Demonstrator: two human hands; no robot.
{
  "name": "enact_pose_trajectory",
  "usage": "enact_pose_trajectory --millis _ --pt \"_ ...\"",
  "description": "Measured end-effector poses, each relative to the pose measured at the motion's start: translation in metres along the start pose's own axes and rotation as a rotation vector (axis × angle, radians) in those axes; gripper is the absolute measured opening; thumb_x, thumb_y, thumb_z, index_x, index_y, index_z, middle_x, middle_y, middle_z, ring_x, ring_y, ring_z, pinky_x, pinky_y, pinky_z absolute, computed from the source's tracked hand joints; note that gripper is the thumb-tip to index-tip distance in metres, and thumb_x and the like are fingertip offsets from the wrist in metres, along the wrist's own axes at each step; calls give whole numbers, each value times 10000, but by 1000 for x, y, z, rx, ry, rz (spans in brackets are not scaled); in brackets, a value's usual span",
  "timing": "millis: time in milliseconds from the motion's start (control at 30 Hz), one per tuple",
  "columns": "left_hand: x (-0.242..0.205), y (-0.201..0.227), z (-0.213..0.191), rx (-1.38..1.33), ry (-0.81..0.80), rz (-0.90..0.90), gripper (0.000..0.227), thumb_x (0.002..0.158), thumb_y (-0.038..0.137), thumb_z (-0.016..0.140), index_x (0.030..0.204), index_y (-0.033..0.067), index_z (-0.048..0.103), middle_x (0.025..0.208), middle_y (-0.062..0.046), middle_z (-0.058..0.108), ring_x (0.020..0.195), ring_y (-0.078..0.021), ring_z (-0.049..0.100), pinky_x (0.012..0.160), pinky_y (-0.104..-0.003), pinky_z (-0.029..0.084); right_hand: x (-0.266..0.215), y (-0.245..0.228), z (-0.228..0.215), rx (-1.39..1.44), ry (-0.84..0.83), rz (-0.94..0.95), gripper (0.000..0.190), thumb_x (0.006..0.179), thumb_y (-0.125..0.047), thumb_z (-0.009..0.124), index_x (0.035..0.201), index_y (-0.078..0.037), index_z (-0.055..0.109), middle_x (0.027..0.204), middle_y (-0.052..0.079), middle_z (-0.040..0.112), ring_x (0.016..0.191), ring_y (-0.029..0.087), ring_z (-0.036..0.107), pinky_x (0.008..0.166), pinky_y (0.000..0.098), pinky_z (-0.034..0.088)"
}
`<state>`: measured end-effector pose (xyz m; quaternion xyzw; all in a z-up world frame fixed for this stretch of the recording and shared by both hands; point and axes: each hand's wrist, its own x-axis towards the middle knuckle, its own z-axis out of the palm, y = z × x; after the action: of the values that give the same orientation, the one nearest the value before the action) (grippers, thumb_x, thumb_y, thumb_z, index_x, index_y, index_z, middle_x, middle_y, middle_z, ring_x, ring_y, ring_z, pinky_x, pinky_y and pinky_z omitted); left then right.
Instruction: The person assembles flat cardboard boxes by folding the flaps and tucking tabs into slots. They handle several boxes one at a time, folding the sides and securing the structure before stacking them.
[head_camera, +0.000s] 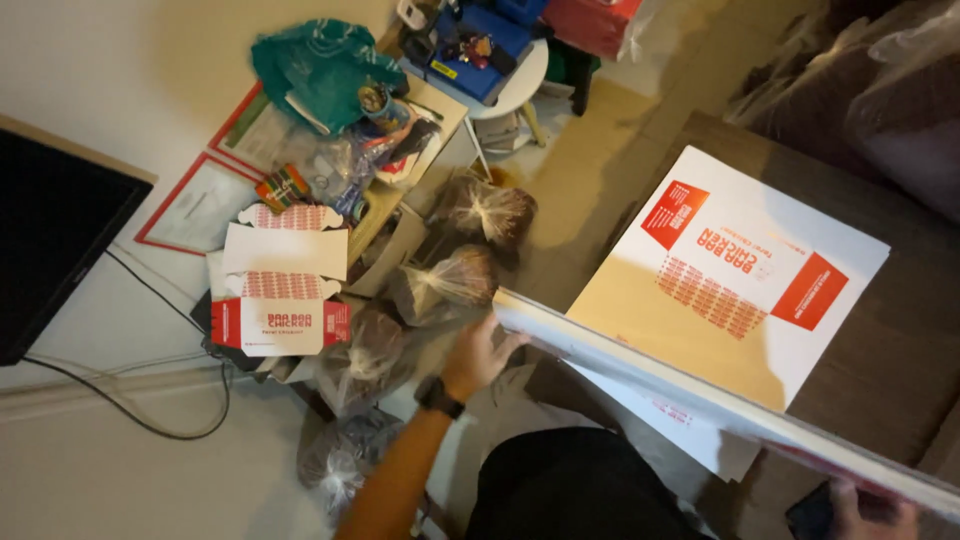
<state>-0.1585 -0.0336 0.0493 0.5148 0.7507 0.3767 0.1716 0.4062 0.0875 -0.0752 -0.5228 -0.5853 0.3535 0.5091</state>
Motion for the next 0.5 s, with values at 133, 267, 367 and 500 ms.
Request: enact_pose_trajectory --millis 133,267,367,500 --pt "12 -5 13 -22 -80 18 397 981 328 631 1237 31 565 1055 -159 735 884 -346 724 665 -443 565 29 -24 7 -154 88 154 491 1056 -177 795 1493 -26 631 1268 92 627 1091 157 575 930 325 507" --pt "27 35 14 70 -149 -307 454 947 532 568 1078 98 596 1015 -135 771 807 -383 728 604 -508 530 112 216 -87 271 -414 836 834 1198 -824 509 1415 -21 562 1202 229 636 1004 374 624 971 498 474" --pt "47 27 41 -63 -268 -393 441 969 506 541 1096 84 557 1075 -114 757 882 -299 754 659 -441 587 171 100 -6 674 -855 722 913 1255 -535 295 451 -108 359 333 121 304 232 287 259 291 499 343" --pt "66 -23 110 150 -449 -599 591 950 577 464 1204 50 540 1260 -250 652 1137 -508 605 900 -608 472 192 -26 97 -1302 -380 463 1011 1057 -840 592 981 142 817 917 332 808 888 483 782 623 541 593"
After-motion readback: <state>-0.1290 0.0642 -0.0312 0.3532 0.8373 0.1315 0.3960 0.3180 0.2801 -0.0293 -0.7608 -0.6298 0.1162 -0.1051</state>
